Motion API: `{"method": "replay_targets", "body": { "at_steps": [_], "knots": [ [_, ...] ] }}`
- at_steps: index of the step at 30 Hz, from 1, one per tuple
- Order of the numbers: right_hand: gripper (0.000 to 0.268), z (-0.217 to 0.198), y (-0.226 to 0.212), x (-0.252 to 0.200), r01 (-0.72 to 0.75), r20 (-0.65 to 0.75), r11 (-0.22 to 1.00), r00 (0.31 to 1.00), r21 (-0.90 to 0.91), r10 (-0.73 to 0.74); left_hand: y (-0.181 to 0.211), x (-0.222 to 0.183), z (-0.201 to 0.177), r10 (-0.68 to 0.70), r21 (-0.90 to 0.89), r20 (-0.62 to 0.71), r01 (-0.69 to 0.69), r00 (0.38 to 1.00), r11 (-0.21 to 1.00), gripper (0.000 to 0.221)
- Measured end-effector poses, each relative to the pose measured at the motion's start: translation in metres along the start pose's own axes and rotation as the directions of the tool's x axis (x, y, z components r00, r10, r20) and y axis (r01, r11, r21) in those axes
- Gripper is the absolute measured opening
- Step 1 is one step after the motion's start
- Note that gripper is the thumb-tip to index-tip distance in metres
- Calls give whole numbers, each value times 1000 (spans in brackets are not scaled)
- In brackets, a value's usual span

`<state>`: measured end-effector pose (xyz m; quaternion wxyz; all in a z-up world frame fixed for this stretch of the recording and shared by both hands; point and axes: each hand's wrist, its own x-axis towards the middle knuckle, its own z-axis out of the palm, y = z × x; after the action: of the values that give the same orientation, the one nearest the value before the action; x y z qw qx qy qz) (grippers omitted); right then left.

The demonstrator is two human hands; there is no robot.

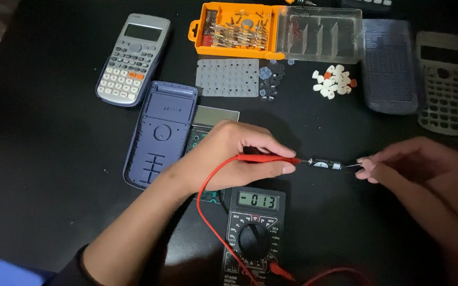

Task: Testing a small electronic component using a digital multimeter on a repair bench.

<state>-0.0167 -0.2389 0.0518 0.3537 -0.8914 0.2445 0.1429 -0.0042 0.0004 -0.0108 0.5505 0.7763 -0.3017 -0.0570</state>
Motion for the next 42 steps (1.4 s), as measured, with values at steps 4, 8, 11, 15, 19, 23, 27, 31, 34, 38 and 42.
{"method": "replay_targets", "body": {
  "at_steps": [4, 8, 11, 15, 19, 23, 27, 31, 34, 38, 42],
  "knots": [
    [12, 2, 7, 2, 35, -9, 992, 999, 119, -34, 0, 0, 0, 27, 32, -2, -27, 1000, 999, 19],
    [8, 2, 10, -3, 100, -22, 972, 995, 211, -98, 0, -1, 0, -16, -11, -1, 16, 1000, 1000, 18],
    [12, 3, 15, 2, 97, -11, 986, 995, 138, -97, 0, -1, 0, 11, -10, -3, -11, 1000, 1000, 18],
    [11, 3, 18, 3, 141, -11, 971, 990, 192, -142, 0, -1, 1, -1, 30, -4, 2, 1000, 1000, 16],
    [11, 5, 28, 6, 218, -24, 948, 976, 230, -219, 1, -1, 0, -10, 22, -6, 10, 1000, 1000, 15],
    [9, 3, 22, 2, 183, -4, 959, 982, 217, -187, 1, -1, 0, 0, 20, -5, 0, 1000, 1000, 15],
    [12, 6, 27, 10, 160, -12, 969, 987, 190, -161, -1, 0, 1, 4, 44, -7, -3, 1000, 999, 14],
    [13, 5, 21, 8, 118, -16, 984, 993, 137, -117, 2, 0, 1, -2, 25, -10, 2, 1000, 1000, 14],
    [11, 5, 24, 6, 181, -27, 966, 983, 187, -179, 2, 0, 1, -5, 12, -3, 5, 1000, 1000, 15],
    [11, 6, 31, 9, 236, -28, 942, 971, 238, -236, 1, 0, 1, 13, 16, -7, -13, 1000, 1000, 15],
    [12, 5, 24, 6, 188, -23, 961, 982, 202, -187, 2, 0, 0, 2, 25, -5, -2, 1000, 1000, 14]
  ]
}}
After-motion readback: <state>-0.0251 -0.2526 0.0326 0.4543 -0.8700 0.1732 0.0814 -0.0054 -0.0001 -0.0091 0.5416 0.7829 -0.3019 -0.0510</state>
